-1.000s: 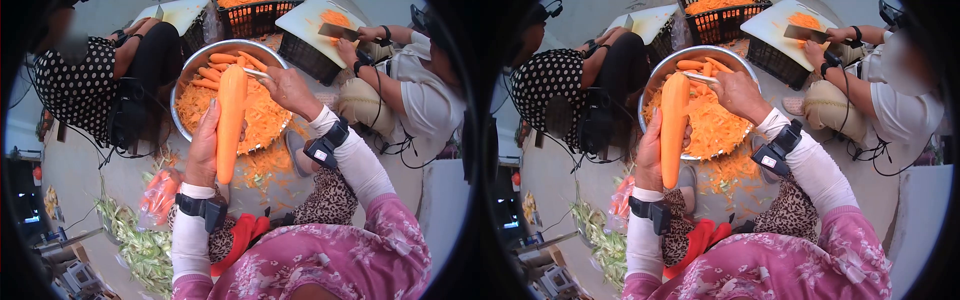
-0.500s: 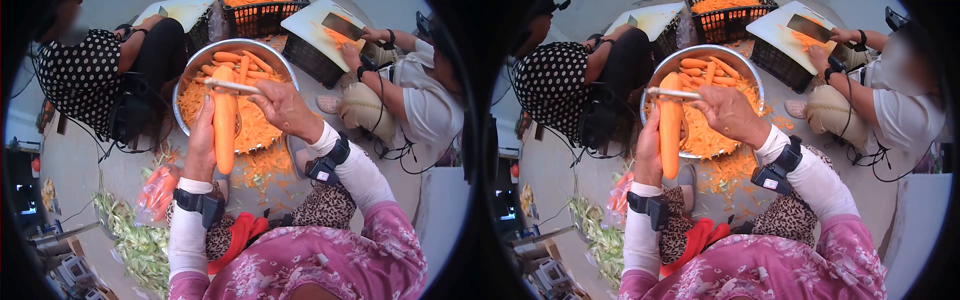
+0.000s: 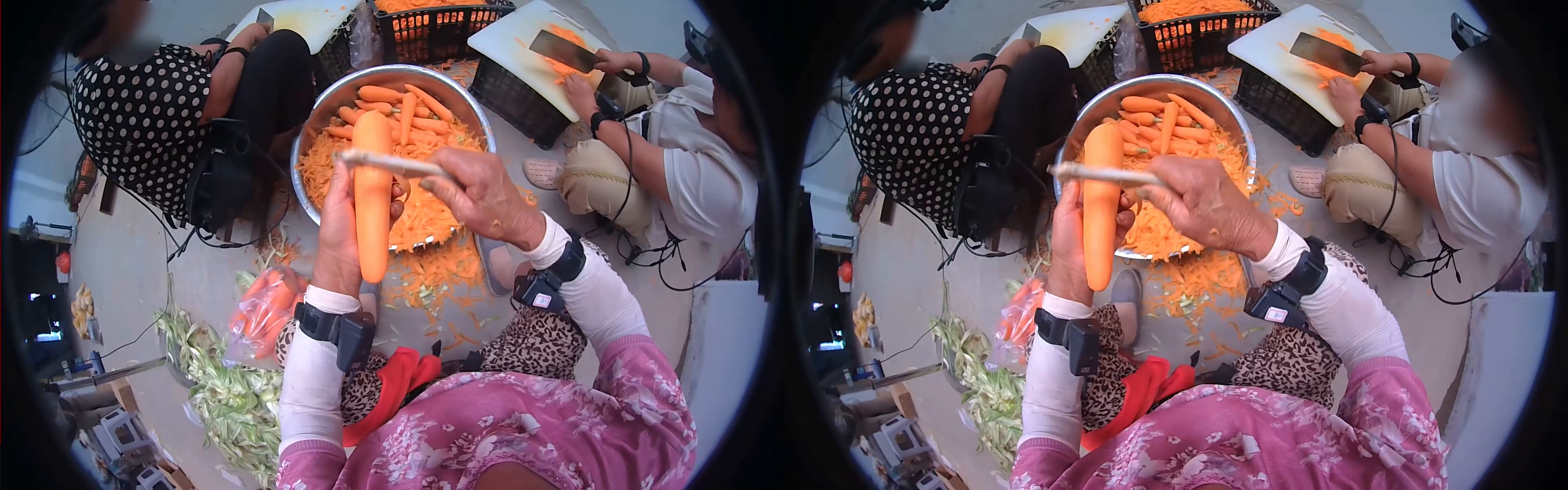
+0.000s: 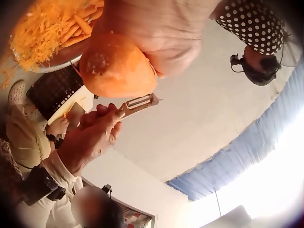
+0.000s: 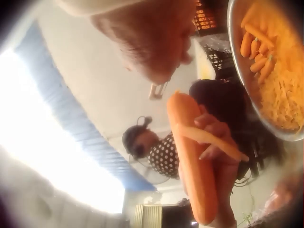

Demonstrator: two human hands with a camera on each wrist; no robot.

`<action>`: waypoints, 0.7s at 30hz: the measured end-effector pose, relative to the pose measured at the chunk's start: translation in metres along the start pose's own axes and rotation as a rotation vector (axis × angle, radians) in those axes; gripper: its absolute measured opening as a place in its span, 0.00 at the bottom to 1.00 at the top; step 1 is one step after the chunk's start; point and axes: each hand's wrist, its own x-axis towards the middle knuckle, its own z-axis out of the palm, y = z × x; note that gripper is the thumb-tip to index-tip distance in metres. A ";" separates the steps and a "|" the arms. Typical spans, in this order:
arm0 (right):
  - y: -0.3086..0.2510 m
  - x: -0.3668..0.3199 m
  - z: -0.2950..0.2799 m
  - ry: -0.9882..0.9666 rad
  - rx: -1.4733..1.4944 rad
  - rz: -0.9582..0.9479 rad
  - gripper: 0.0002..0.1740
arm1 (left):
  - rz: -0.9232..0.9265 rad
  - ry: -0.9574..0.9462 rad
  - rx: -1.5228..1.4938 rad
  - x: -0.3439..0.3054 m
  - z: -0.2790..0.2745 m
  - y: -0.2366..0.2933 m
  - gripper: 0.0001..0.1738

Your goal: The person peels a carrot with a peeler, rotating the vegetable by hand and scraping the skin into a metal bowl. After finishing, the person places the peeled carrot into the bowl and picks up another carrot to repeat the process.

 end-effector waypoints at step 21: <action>0.052 0.015 -0.005 0.264 -0.131 0.174 0.10 | -0.019 -0.130 0.137 -0.002 -0.005 0.003 0.29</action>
